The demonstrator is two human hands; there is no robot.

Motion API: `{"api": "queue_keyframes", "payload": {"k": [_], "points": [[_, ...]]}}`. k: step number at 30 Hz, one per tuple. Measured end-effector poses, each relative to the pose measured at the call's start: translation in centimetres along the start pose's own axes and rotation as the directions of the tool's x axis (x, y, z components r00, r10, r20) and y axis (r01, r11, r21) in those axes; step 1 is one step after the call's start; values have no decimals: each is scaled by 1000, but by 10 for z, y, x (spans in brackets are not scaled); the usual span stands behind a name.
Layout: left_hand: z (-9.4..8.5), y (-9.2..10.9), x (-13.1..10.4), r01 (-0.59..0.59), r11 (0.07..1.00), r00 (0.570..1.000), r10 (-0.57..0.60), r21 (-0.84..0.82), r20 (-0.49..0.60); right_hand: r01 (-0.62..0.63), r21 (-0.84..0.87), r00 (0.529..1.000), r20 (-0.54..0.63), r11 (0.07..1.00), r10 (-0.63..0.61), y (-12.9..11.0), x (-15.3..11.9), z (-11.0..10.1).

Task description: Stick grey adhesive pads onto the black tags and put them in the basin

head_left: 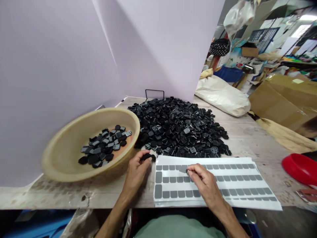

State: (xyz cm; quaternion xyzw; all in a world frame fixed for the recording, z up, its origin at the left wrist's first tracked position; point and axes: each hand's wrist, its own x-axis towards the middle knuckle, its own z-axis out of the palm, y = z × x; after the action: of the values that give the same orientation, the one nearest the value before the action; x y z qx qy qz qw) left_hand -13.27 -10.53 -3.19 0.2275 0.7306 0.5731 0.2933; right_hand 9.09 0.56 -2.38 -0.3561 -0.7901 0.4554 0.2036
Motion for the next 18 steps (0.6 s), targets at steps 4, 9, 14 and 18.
{"api": "queue_keyframes", "payload": {"k": [4,9,14,18], "points": [[23,27,-10,142,928,971,-62,-345,231,54,21,998,-28,998,-53,-2,-4,-3],[47,31,-30,360,848,812,-78,-390,578,183,-43,978,-90,982,-186,-8,-10,-5],[59,15,-46,388,842,752,-54,-376,657,351,-277,919,-83,895,-386,-7,-13,2],[59,13,-50,411,835,747,-78,-366,660,401,-345,898,-33,849,-438,-4,-14,7]]}}
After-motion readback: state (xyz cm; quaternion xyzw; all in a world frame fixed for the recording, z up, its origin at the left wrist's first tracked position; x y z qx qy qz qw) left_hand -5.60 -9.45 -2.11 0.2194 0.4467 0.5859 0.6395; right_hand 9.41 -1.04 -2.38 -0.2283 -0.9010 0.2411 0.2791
